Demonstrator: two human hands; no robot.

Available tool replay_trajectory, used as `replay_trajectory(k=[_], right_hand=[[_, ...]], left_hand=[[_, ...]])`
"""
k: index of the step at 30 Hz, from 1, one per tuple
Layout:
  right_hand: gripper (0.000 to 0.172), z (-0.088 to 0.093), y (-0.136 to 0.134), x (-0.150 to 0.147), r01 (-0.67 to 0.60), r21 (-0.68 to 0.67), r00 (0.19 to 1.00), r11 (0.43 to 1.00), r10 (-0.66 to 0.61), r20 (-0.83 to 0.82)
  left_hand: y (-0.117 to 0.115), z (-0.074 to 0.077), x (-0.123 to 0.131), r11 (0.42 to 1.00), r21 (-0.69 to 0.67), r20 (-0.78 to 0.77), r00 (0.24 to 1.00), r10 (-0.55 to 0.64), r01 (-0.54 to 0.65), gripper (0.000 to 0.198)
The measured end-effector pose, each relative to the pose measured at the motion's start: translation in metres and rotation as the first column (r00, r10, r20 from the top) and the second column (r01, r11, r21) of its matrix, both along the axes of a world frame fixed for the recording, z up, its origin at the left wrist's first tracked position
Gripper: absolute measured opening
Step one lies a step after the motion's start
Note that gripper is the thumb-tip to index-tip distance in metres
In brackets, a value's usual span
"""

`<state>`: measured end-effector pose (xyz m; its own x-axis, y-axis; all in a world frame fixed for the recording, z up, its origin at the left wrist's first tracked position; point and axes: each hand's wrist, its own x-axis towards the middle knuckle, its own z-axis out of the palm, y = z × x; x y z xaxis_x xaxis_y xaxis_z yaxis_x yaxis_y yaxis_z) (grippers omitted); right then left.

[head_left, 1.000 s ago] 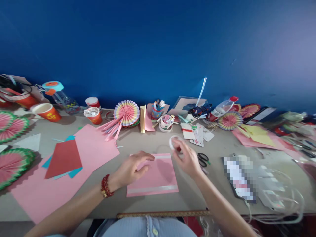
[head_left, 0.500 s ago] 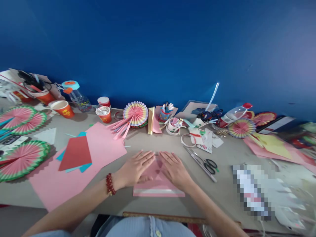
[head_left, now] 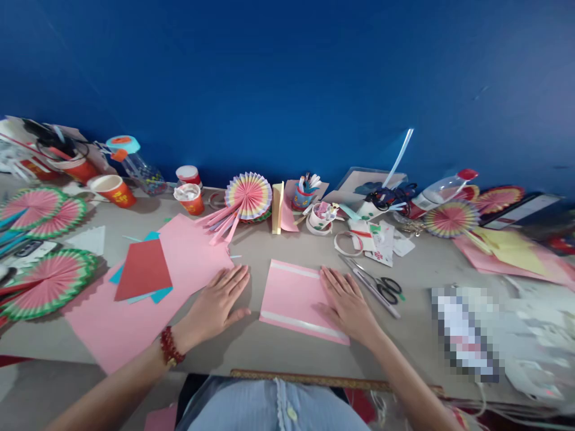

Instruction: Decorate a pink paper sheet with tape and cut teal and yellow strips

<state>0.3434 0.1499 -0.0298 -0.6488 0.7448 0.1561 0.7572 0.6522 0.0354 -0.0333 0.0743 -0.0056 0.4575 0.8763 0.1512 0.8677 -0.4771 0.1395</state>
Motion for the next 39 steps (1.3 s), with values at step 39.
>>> replay_trajectory(k=[39], right_hand=[[0.077,-0.003,-0.028,0.007,-0.002,-0.053,1.0,0.999,0.002,0.012]], left_hand=[[0.016,-0.018,0.016,0.997,-0.019,-0.036,0.997,-0.071,0.071,0.113]])
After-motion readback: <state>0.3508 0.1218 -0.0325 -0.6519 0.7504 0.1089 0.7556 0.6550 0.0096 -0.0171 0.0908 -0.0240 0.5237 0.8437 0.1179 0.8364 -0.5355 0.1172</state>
